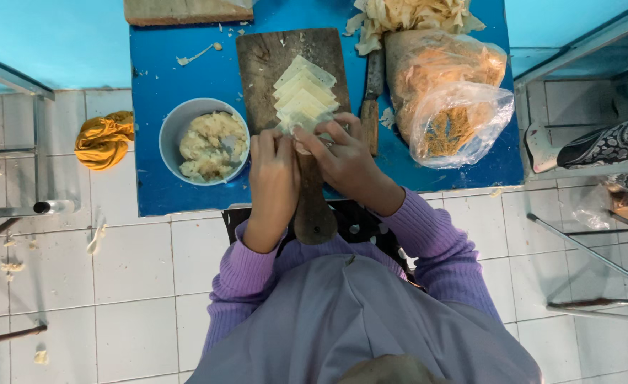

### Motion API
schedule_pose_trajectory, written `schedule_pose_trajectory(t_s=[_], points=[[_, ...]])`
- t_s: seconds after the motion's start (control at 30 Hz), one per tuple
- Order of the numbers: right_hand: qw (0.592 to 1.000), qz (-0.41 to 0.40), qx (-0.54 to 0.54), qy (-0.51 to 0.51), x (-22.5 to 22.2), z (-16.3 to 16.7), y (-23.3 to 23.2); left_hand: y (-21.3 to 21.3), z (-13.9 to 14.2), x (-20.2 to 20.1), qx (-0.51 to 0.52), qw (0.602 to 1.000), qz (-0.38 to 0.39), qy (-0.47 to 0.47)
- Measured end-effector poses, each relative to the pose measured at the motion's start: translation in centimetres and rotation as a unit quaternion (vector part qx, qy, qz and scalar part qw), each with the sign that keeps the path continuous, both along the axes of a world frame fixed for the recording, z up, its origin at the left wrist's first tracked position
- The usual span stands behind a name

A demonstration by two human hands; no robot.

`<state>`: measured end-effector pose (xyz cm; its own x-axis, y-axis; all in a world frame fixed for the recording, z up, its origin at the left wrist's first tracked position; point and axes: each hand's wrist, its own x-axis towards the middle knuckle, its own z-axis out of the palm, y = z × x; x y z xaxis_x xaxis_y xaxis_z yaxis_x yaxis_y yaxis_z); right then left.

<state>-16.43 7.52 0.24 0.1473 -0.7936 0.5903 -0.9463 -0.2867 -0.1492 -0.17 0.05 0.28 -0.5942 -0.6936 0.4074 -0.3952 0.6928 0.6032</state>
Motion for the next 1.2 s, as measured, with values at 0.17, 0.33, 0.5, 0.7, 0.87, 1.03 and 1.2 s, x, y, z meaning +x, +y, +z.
schedule_pose_trajectory(t_s=[0.17,0.33,0.5,0.7,0.87,1.03,1.2], points=[[0.999,-0.021,0.030,0.009,0.7,1.4,-0.9,0.0,1.2,-0.1,0.016,0.996,0.001,0.093],[0.984,-0.077,0.034,-0.158,0.6,1.4,-1.7,0.8,1.8,0.3,0.024,0.989,0.007,0.143],[0.845,-0.013,0.171,-0.507,-1.4,1.8,-0.3,1.4,2.4,0.7,0.122,0.974,-0.023,0.189],[0.701,0.072,0.239,-0.668,-0.3,5.0,1.8,1.6,3.1,0.4,0.117,0.973,-0.091,0.179],[0.834,0.020,0.284,-0.473,-2.5,5.1,5.2,1.7,3.2,1.0,0.079,0.977,-0.138,0.145],[0.879,-0.061,0.358,-0.310,-9.4,13.9,2.8,0.7,2.7,0.8,0.020,0.990,-0.067,0.119],[0.865,-0.006,0.092,-0.494,-14.4,18.8,0.5,0.6,2.2,0.2,0.015,0.992,-0.048,0.112]])
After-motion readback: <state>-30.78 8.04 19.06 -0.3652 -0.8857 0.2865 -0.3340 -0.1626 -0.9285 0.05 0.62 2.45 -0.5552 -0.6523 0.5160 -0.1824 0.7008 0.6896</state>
